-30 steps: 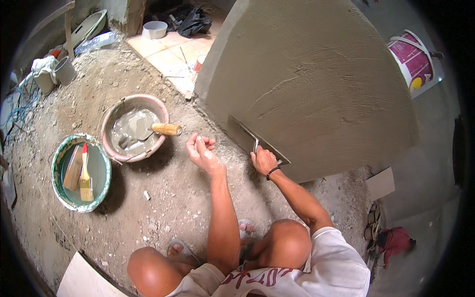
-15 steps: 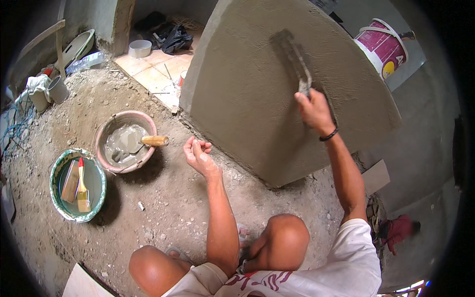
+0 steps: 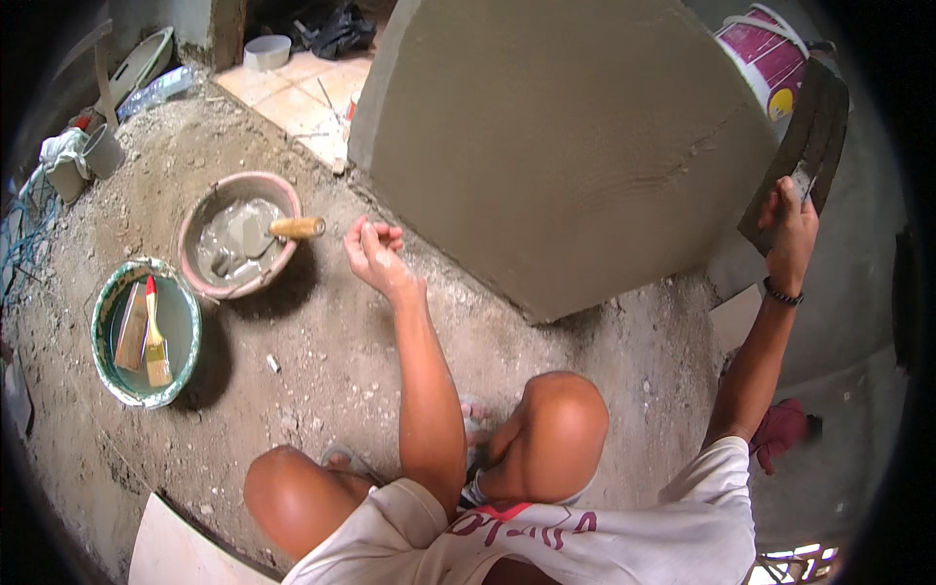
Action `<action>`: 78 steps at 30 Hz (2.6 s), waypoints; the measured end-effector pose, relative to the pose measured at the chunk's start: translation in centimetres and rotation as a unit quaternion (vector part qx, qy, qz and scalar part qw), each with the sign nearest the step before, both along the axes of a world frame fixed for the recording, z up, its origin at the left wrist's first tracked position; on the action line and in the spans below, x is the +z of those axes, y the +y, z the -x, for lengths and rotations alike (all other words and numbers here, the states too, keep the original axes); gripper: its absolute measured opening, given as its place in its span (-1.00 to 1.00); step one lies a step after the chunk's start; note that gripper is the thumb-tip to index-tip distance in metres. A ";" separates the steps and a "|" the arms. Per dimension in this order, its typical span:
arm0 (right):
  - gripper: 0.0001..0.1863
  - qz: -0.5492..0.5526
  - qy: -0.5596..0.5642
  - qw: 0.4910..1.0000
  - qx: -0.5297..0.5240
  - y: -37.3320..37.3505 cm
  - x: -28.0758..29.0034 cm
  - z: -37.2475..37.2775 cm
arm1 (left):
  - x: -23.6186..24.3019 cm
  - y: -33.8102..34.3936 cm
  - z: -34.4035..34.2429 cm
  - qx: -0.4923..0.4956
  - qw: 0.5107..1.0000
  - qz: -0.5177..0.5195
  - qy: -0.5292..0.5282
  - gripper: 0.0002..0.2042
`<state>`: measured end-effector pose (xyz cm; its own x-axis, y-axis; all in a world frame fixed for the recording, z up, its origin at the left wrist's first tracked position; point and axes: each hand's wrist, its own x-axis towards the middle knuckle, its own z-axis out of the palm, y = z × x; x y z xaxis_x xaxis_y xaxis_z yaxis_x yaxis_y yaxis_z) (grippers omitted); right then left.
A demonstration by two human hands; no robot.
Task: The person applies plaster to a section of wall using a trowel, scooping mortar from a hawk and smoothing it onto the surface with repetitive strokes.
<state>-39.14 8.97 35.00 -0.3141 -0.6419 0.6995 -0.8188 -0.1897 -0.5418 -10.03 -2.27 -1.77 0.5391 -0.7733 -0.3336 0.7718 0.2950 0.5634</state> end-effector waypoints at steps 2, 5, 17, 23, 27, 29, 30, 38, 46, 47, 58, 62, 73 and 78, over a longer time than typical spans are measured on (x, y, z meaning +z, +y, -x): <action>-0.69 -0.070 0.017 0.997 0.033 0.9 -5.3 -0.1 | -0.1 -0.1 0.1 0.005 1.000 0.004 0.015 -0.82; -0.70 -0.174 0.240 0.955 0.015 1.8 -18.9 -1.7 | 0.1 0.0 0.8 -0.006 1.000 0.007 0.026 -0.82; -0.67 -0.471 0.284 0.835 0.024 0.3 -48.4 0.3 | -2.0 0.1 -0.9 0.016 1.000 -0.011 -0.016 -0.80; -0.66 -0.423 0.267 0.866 0.014 -0.7 -41.7 1.8 | -2.2 -0.4 0.9 -0.007 1.000 -0.013 -0.014 -0.79; -0.64 -0.363 0.264 0.894 0.007 -0.7 -33.4 1.6 | -2.0 -0.6 2.7 -0.030 0.999 -0.011 0.002 -0.80; -0.64 -0.335 0.256 0.907 0.005 -0.6 -28.8 1.6 | -1.8 -0.7 3.3 -0.038 0.999 -0.014 0.014 -0.80; -0.64 -0.323 0.248 0.913 0.006 -0.6 -26.5 1.8 | -1.8 -0.8 3.6 -0.042 0.999 -0.010 0.012 -0.80; -0.71 -0.269 0.117 0.956 0.023 0.2 -11.3 4.6 | -1.3 -0.8 4.0 -0.051 0.999 -0.009 0.006 -0.79; -0.65 -0.190 0.078 0.979 0.000 3.7 1.7 8.1 | -0.9 -0.7 4.0 -0.046 0.999 -0.007 0.009 -0.81; -0.67 -0.179 0.077 0.980 -0.035 4.3 3.0 8.2 | -1.0 -0.7 4.0 -0.052 0.999 -0.006 0.005 -0.79; -0.50 -0.123 0.351 0.926 -0.066 7.8 -17.2 4.1 | -1.2 -0.5 5.1 -0.064 0.998 0.000 0.005 -0.82; -0.67 -0.281 0.317 0.905 0.033 7.4 -33.0 1.7 | -0.9 -0.1 5.0 -0.064 0.998 0.020 0.005 -0.82; -0.71 -0.430 0.269 0.861 0.023 6.4 -50.0 4.4 | -2.6 0.0 1.5 -0.025 0.999 -0.008 -0.045 -0.82; -0.71 -0.440 0.266 0.857 0.002 4.2 -49.3 5.3 | -3.0 -0.1 2.7 -0.044 0.997 -0.005 -0.060 -0.81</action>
